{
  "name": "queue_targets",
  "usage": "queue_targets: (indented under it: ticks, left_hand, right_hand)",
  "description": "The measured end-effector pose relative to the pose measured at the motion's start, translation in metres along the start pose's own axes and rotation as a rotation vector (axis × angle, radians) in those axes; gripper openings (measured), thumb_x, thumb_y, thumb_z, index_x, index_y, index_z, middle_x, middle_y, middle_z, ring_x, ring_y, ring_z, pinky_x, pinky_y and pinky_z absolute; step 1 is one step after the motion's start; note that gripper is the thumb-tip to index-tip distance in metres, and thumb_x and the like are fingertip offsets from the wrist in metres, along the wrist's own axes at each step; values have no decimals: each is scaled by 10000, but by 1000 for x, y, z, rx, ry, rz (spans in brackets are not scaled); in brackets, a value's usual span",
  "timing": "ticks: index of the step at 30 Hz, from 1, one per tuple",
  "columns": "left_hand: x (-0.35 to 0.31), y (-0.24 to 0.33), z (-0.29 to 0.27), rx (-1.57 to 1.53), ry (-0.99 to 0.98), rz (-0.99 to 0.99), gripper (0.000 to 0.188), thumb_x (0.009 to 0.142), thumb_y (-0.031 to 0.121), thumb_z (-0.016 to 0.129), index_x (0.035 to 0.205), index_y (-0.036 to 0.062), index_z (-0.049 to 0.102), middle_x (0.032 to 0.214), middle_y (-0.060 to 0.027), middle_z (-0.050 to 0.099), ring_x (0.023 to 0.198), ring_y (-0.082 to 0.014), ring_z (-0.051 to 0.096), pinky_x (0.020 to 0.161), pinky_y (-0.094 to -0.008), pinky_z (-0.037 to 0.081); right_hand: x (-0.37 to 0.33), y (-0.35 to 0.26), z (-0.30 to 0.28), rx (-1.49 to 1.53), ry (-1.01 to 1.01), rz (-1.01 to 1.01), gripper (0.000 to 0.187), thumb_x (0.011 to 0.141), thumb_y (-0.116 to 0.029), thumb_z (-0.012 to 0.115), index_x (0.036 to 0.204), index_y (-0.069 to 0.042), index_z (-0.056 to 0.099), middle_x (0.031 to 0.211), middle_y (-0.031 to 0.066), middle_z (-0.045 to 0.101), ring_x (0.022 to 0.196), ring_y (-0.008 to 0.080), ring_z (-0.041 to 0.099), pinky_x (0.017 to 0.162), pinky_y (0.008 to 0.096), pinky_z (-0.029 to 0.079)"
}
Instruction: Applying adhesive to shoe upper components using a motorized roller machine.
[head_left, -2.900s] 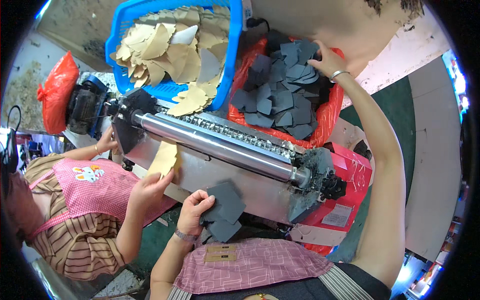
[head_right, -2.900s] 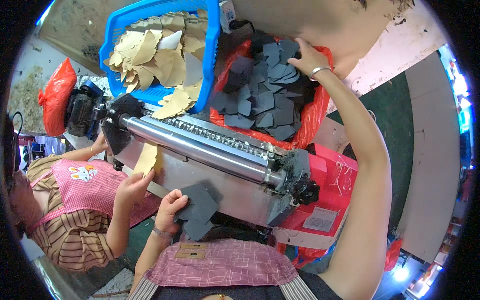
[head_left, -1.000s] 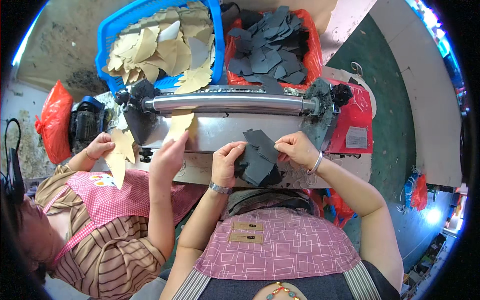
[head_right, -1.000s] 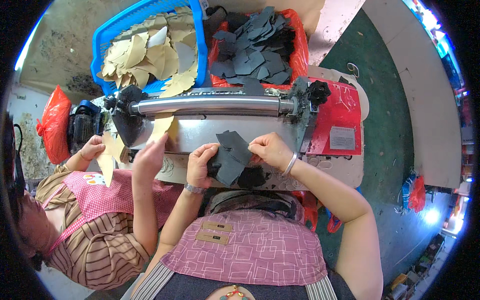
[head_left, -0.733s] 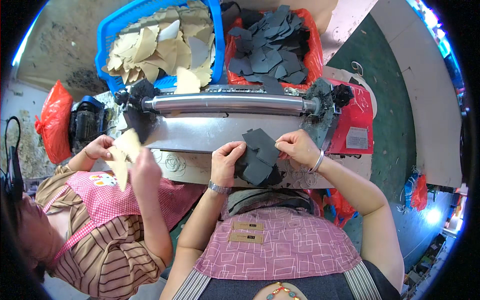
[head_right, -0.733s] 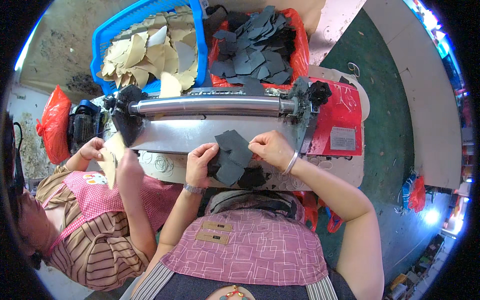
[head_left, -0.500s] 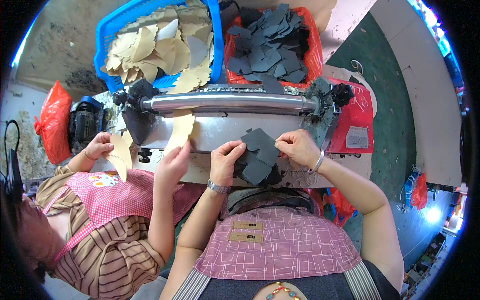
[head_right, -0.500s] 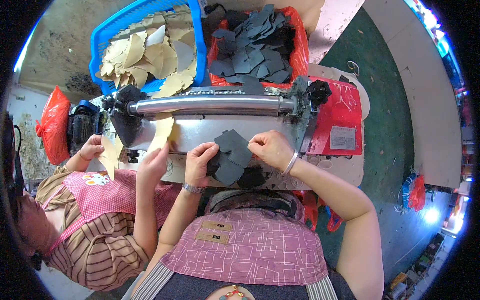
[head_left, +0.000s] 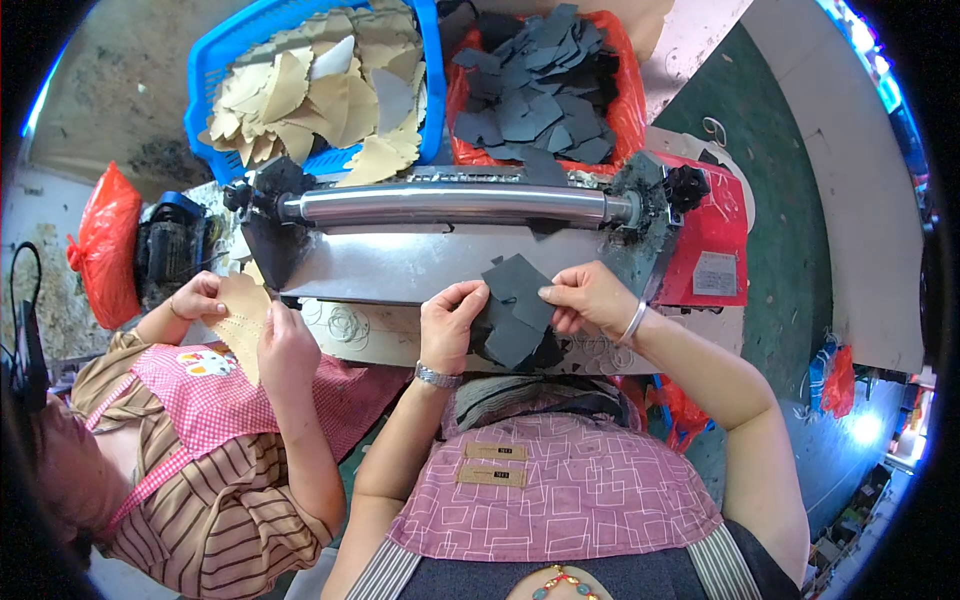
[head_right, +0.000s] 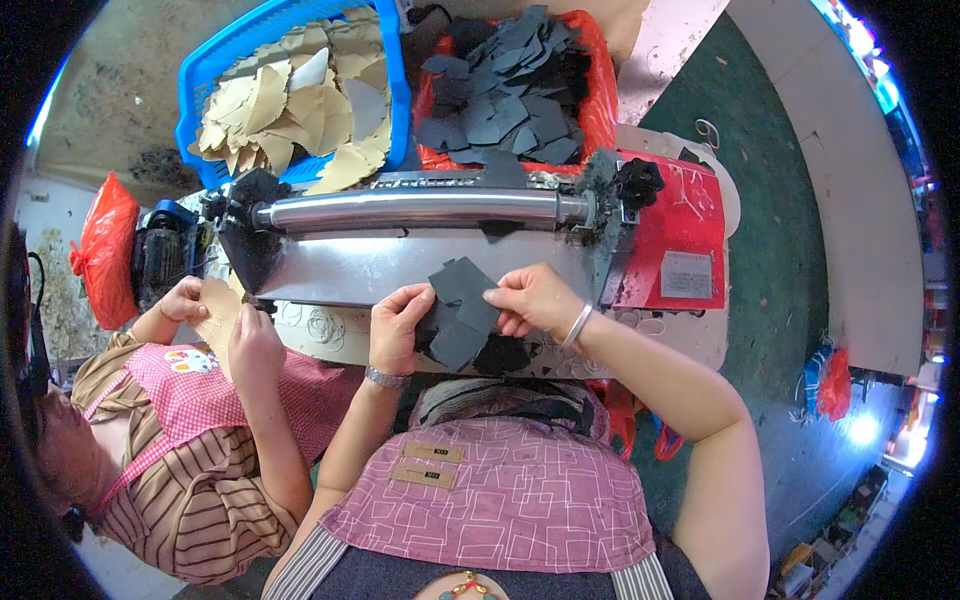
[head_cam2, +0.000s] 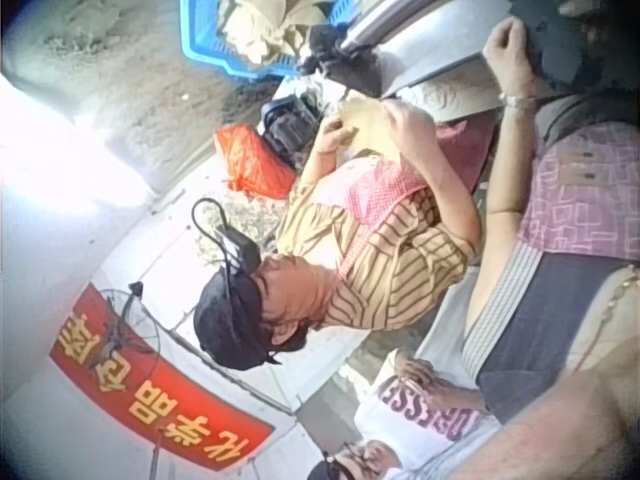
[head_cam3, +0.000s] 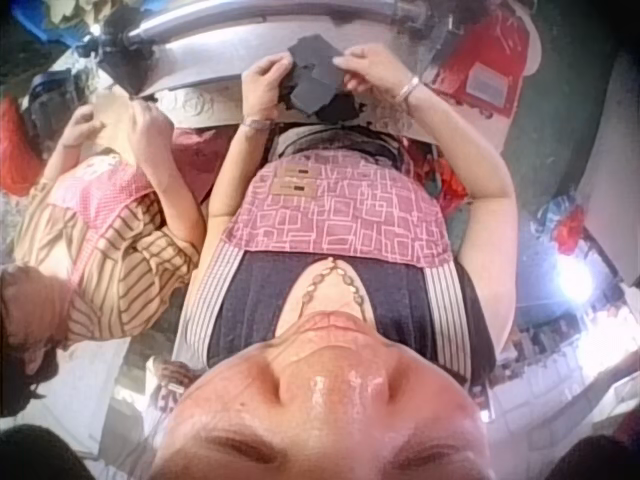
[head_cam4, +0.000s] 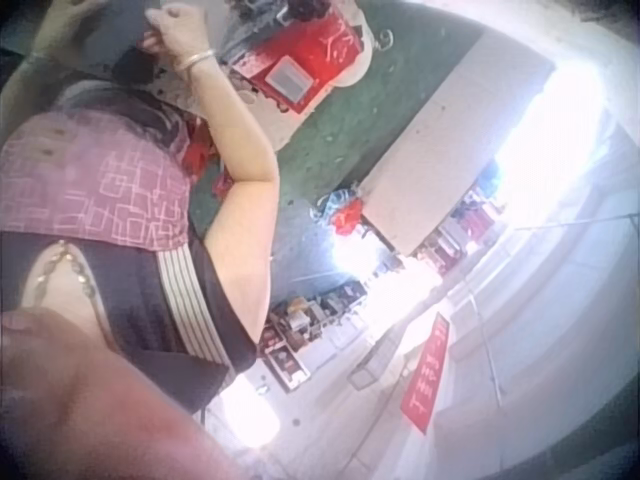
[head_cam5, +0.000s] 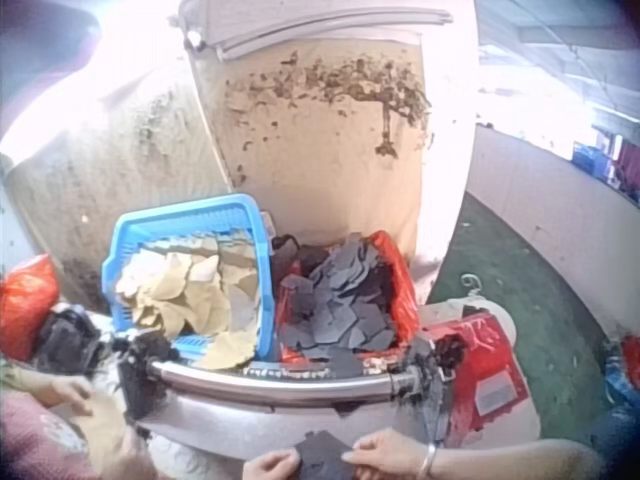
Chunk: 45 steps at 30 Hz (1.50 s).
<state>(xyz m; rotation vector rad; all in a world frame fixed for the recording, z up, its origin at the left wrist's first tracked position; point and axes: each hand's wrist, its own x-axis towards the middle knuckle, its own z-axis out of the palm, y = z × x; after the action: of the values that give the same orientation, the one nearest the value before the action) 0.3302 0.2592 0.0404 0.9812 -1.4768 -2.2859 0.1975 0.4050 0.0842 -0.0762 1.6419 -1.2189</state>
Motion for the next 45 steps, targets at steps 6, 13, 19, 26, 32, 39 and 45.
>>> queue_targets:
  ticks: [6, 13, 19, 26, 32, 39, 45]
  left_hand:
    - [3, 6, 8, 149, 22, 108, 137, 749, 113, 607, 793, -17, 608, 727, 6, 575, 654, -40, 488, 593, -174, 403]
    - [3, 9, 11, -221, -108, -91, 135, 752, 110, 600, 807, -14, 597, 710, 2, 573, 622, -41, 492, 573, -175, 412]
    - [0, 3, 2, 176, -68, 75, 114, 733, 86, 580, 808, 1, 599, 700, -18, 591, 614, -80, 539, 565, -210, 435]
    - [-17, 48, -14, 925, -441, 455, 109, 666, 72, 571, 761, 28, 602, 751, -110, 608, 690, -231, 592, 626, -278, 460]
    - [9, 30, -6, 884, -423, 532, 153, 637, 111, 577, 764, 30, 602, 972, -170, 568, 817, -267, 580, 722, -295, 451]
    - [-14, 38, -19, 683, -734, 59, 116, 689, 73, 586, 763, -17, 591, 766, -72, 614, 712, -109, 564, 668, -227, 439]
    - [3, 17, -7, 327, -116, 130, 148, 722, 80, 587, 825, -26, 599, 706, -2, 580, 655, -52, 498, 612, -193, 414]
  right_hand:
    - [11, 6, -2, 320, 72, -97, 166, 800, -179, 534, 776, -15, 527, 764, 80, 585, 620, 109, 567, 505, 195, 444]
    - [1, 20, 3, 112, -18, -183, 143, 751, -125, 580, 839, -12, 578, 692, 3, 551, 603, 68, 512, 520, 206, 433]
    - [-9, 14, 2, -445, 171, -511, 96, 705, -116, 557, 723, -35, 606, 596, 59, 572, 540, 163, 554, 516, 272, 447]
    - [-21, -4, -27, -1005, -325, -710, 50, 671, -83, 525, 662, -34, 525, 722, 99, 559, 714, 243, 556, 626, 324, 431]
    - [-2, 20, -24, -911, -165, -1030, 51, 684, -55, 536, 698, -23, 499, 975, 106, 506, 1035, 293, 429, 874, 352, 353]
    - [-22, 6, -25, -359, -291, -127, 108, 784, -135, 507, 773, -28, 504, 686, 41, 540, 608, 122, 564, 527, 249, 474]
    - [20, 6, -3, 393, 174, -106, 162, 794, -187, 532, 808, -27, 510, 700, 50, 551, 551, 132, 566, 463, 224, 459]
